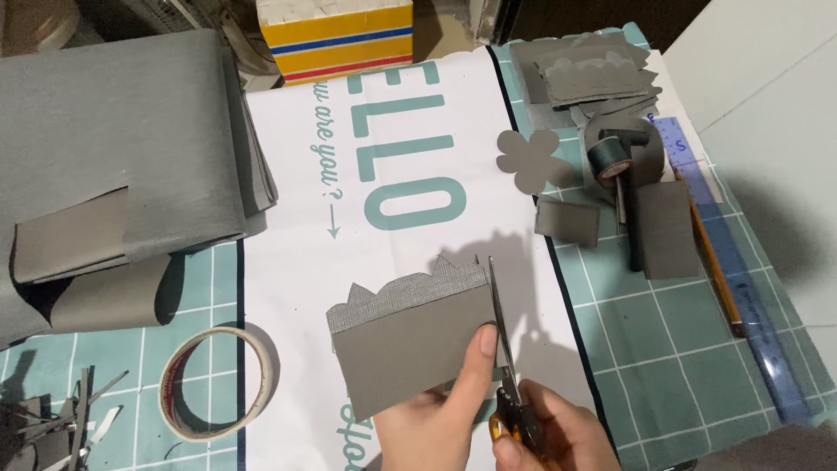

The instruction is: Cutting and preparing a piece of material using scissors, a pencil, and leatherworking tools on a workshop table.

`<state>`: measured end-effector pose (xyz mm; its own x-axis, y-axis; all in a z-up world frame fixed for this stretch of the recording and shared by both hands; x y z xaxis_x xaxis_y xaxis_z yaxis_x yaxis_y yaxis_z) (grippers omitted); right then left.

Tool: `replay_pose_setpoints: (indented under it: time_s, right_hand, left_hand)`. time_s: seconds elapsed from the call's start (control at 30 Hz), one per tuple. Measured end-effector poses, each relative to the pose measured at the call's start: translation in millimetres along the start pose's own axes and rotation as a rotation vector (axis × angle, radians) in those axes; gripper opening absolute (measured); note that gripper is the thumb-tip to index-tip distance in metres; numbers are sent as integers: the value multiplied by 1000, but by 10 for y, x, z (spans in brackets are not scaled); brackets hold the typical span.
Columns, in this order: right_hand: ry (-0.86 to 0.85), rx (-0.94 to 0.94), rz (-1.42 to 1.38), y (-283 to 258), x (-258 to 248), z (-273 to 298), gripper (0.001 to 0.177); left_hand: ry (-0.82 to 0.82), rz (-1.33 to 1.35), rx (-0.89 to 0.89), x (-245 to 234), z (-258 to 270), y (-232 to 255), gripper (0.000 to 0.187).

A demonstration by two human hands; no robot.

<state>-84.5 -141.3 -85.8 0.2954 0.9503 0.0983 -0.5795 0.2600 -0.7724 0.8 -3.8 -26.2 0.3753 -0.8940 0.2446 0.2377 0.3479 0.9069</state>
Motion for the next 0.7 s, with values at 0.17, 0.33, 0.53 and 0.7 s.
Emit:
replay_pose_setpoints:
  time_s: [0.17,0.33,0.53,0.7]
  right_hand:
    - [-60,-71,18,-39,19,22,29]
    - [58,-26,190,-104,52,33,22]
    - [124,201,228,-715,254,75,24]
    - [392,109,424,-1069,68,34,14]
  left_hand:
    - [-8,-16,1,3,8,23,31]
    - [25,-90,-55,3,7,92,31]
    - [-37,-21,50,-13,-30,21,27]
    - [-57,-48,-40,-16,-37,72,26]
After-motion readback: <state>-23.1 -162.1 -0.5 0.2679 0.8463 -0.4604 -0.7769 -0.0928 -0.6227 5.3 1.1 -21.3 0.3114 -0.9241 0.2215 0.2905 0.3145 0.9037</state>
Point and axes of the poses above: each hand's wrist, its own z-axis away from the middle knuckle, its own x-axis out of the palm, y = z × x, the point moved 1 cm from there along -z, towards the middle knuckle, and after that the axes turned 1 degree about y, right-handed, at the moved point
